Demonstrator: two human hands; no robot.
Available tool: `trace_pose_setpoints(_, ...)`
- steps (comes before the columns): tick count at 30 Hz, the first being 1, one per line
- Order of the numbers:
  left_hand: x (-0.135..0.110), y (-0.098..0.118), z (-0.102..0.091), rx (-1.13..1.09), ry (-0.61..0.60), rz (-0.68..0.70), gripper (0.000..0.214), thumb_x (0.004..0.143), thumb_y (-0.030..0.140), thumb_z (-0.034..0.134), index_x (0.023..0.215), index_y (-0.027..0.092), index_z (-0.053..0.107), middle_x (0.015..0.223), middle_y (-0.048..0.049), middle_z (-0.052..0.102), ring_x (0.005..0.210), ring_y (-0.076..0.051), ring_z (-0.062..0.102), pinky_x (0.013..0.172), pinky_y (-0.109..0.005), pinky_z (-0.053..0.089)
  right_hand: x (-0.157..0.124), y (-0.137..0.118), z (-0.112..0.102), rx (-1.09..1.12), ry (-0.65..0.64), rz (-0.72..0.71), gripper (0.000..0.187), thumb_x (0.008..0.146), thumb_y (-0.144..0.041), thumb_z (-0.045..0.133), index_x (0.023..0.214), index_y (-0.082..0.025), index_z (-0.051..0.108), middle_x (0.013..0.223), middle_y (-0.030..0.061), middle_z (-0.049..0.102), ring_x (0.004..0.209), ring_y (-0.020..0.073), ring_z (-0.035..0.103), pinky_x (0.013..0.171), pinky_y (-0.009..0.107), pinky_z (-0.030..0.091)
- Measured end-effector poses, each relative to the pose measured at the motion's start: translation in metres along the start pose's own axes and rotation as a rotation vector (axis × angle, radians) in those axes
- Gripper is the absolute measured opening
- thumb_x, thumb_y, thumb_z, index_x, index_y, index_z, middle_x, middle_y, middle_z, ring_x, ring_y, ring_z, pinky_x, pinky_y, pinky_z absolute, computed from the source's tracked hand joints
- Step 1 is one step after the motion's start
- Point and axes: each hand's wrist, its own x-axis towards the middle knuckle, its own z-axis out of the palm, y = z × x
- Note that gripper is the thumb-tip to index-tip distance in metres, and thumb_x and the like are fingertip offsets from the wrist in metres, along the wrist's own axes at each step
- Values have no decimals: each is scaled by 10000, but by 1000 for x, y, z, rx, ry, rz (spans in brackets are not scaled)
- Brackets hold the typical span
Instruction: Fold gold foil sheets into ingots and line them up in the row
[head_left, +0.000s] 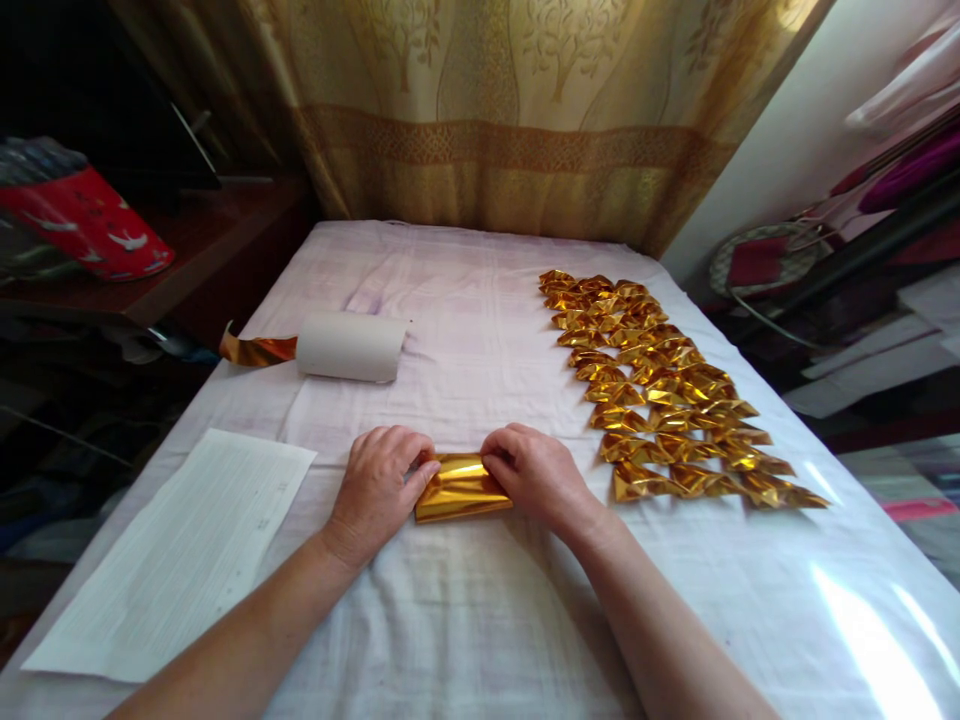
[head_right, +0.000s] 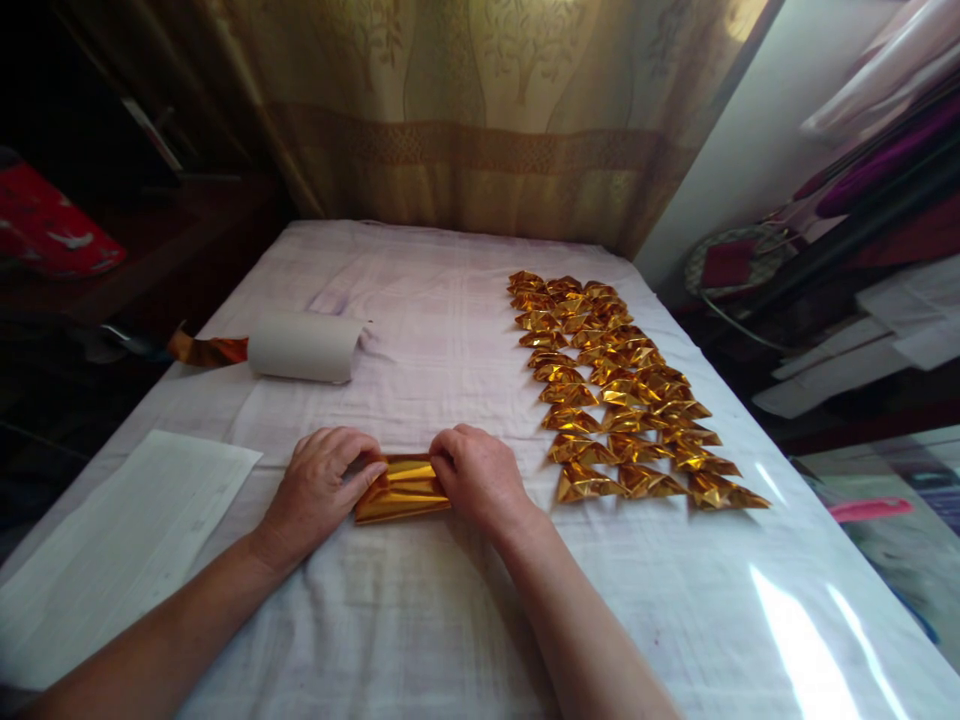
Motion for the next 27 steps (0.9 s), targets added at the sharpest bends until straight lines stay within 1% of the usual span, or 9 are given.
trace_pose_setpoints(3,0,-2,0,-11,-12,31,41,855,235,656,840,251,691,975,-23,649,937,-229,576,845,-377,415,0,1,1,31,27,19,86,846,-201,608,874,-241,679,818,-8,680,750,148,582,646,238,337)
trace_pose_setpoints(8,0,2,-11,50,9,130,59,874,294,670,863,270,723,1007,-25,663,964,-238,568,883,-411,392,1,4,1,63,7,4,76,833,-200,619,789,-228,675,845,-2,644,736,137,572,641,236,343)
trace_pose_setpoints(11,-3,13,-19,136,-43,213,116,869,358,684,871,243,702,986,-30,683,973,-253,572,925,-450,364,1,6,1,89,3,0,80,837,-208,622,799,-227,690,850,2,636,755,139,584,659,232,366)
trace_pose_setpoints(14,-5,22,-21,213,-107,235,172,858,373,701,873,206,666,929,-39,688,924,-256,583,908,-457,367,1,7,0,112,2,-12,98,841,-187,618,813,-227,703,851,3,642,761,138,595,680,230,391)
trace_pose_setpoints(17,-7,26,-20,245,-131,227,167,857,350,703,887,194,649,924,-48,687,903,-259,592,885,-451,372,-1,2,-5,89,65,-42,132,867,-165,602,864,-226,718,905,24,661,813,151,610,719,238,414)
trace_pose_setpoints(20,-8,27,-18,247,-119,228,142,869,325,684,894,190,647,936,-59,688,906,-264,597,880,-448,371,-3,-8,-9,51,149,-111,161,901,-156,580,935,-222,722,966,47,667,883,165,616,770,245,429)
trace_pose_setpoints(22,-9,27,-18,255,-95,239,138,884,325,661,895,189,649,926,-61,687,897,-263,597,874,-448,371,-4,-16,-6,72,109,-183,175,919,-148,561,957,-217,718,936,41,666,850,152,619,753,230,432)
trace_pose_setpoints(24,-9,28,-18,276,-71,250,139,896,327,646,901,188,650,904,-54,687,880,-257,598,861,-443,372,-5,-23,2,83,23,-235,161,928,-155,567,946,-214,715,884,27,669,787,136,613,712,217,423)
trace_pose_setpoints(27,-10,30,-18,306,-62,263,137,892,321,659,901,185,648,890,-44,687,864,-247,604,846,-430,376,-7,-26,14,40,-21,-214,137,925,-155,583,902,-187,714,872,37,670,771,139,605,693,224,408)
